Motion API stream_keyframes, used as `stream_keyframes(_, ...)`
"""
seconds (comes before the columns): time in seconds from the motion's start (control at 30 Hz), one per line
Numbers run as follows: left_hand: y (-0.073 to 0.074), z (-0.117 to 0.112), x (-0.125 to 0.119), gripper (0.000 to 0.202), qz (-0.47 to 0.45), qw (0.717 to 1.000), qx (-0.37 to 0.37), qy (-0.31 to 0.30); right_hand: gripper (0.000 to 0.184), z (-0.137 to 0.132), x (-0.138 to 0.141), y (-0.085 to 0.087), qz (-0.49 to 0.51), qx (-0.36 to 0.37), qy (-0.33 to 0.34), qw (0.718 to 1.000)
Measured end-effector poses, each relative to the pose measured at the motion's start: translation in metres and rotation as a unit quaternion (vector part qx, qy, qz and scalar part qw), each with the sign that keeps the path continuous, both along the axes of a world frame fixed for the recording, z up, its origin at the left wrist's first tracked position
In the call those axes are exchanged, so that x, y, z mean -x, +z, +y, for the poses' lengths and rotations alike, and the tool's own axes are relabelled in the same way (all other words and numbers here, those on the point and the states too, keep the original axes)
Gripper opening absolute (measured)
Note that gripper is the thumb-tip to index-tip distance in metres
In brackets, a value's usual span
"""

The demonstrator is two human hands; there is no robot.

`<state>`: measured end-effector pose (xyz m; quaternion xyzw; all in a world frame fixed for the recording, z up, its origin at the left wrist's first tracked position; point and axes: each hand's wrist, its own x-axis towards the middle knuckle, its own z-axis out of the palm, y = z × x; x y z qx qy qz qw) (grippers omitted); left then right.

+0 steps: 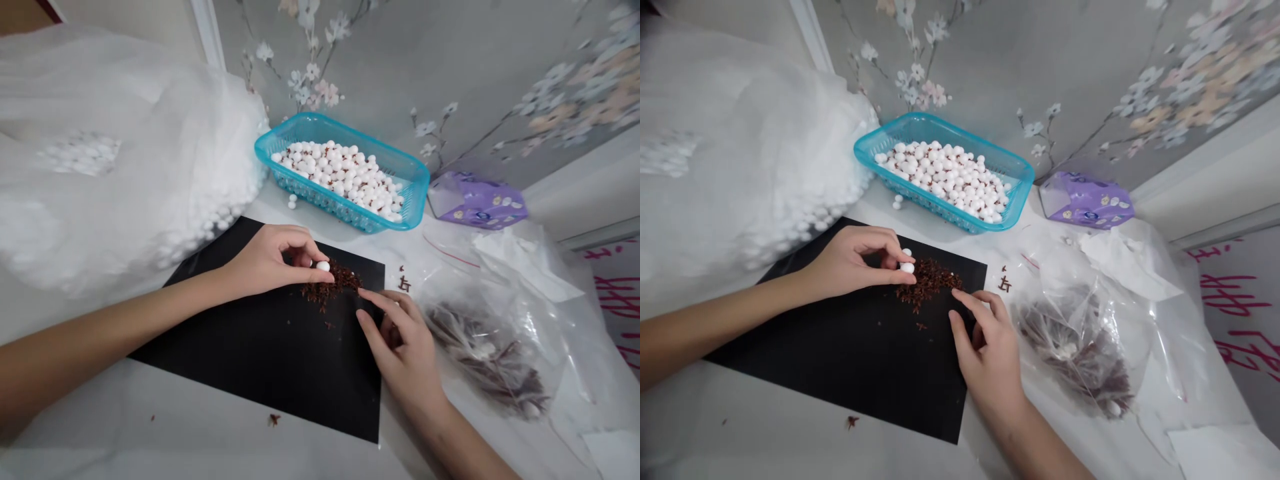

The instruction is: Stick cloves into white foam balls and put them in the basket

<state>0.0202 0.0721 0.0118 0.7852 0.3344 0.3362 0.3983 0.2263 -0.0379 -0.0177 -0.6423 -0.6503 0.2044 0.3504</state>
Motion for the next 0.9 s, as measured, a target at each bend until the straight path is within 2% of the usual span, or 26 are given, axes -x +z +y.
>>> stream_keyframes(0.37, -0.008, 0.007, 0.003, 0.017, 0.037, 0.997, -0.048, -0.042, 0.022, -0.001, 0.001, -0.004, -0.020, -0.017, 0.006, 1.000)
stream_keyframes(0.7, -0.003, -0.001, 0.000, 0.016, 0.005, 0.995, -0.046, -0.085, 0.027, -0.001, 0.001, -0.004, -0.033, -0.002, 0.013, 0.999)
stream_keyframes(0.9, -0.007, -0.003, -0.001, 0.033, -0.016, 0.996, -0.016, -0.091, 0.024, -0.004, 0.001, -0.005, -0.024, -0.030, 0.002, 0.999)
